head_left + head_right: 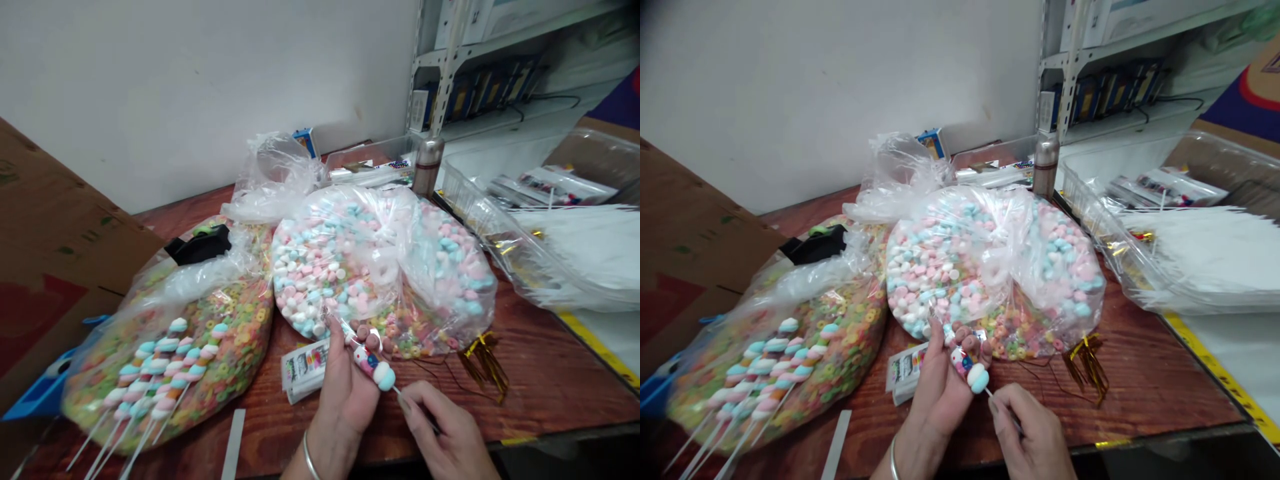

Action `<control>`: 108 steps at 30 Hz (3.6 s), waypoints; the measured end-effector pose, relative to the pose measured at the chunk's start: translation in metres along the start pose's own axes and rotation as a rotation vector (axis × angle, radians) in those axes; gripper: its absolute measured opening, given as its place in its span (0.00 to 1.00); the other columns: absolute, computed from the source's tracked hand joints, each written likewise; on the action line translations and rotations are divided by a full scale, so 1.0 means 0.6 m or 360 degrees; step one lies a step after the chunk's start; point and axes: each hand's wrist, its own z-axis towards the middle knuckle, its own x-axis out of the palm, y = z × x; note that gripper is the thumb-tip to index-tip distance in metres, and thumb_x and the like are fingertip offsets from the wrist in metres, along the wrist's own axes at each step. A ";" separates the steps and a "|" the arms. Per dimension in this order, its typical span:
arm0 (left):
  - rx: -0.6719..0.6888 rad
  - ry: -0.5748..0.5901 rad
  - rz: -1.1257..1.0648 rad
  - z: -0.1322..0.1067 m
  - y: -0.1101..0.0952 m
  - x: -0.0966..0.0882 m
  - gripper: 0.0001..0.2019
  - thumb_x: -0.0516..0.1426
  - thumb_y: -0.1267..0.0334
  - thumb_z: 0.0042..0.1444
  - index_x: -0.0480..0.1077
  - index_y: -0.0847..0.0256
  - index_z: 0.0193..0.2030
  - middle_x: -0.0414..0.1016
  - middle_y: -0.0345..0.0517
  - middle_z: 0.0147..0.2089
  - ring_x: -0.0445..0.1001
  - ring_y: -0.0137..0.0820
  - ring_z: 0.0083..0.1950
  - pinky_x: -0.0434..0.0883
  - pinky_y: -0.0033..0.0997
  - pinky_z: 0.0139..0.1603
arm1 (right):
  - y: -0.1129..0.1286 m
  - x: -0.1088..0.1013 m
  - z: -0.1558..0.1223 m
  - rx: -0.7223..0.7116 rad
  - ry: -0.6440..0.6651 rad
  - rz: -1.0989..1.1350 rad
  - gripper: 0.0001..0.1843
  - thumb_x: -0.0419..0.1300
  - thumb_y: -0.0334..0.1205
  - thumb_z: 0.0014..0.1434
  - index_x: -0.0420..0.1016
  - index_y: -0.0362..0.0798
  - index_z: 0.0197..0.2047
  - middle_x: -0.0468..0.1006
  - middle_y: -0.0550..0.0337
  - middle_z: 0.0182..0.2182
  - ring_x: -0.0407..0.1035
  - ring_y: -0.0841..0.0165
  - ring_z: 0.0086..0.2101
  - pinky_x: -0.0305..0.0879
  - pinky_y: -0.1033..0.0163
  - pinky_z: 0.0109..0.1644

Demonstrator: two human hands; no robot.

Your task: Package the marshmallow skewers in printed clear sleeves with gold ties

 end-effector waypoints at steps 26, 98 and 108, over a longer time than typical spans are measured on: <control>0.0185 -0.0114 0.0304 -0.002 0.033 -0.016 0.14 0.60 0.53 0.57 0.69 0.63 0.33 0.69 0.40 0.25 0.70 0.27 0.27 0.74 0.29 0.35 | 0.007 -0.006 0.001 0.0772 0.0402 0.0882 0.22 0.52 0.56 0.65 0.66 0.48 0.27 0.54 0.72 0.15 0.46 0.77 0.16 0.45 0.70 0.19; 0.0145 -0.0218 0.0223 0.016 -0.005 -0.001 0.09 0.65 0.62 0.53 0.70 0.63 0.32 0.69 0.36 0.26 0.71 0.24 0.25 0.75 0.28 0.32 | 0.014 0.007 0.015 0.0985 0.0330 0.1280 0.29 0.58 0.66 0.55 0.66 0.46 0.27 0.51 0.77 0.11 0.40 0.82 0.13 0.38 0.73 0.16; 0.0127 0.0153 0.0714 0.000 -0.010 -0.009 0.17 0.67 0.68 0.48 0.70 0.63 0.45 0.77 0.46 0.36 0.79 0.36 0.38 0.74 0.33 0.38 | 0.002 -0.012 0.010 0.0829 0.0258 0.0930 0.25 0.49 0.62 0.63 0.65 0.49 0.29 0.54 0.74 0.13 0.47 0.78 0.13 0.48 0.70 0.18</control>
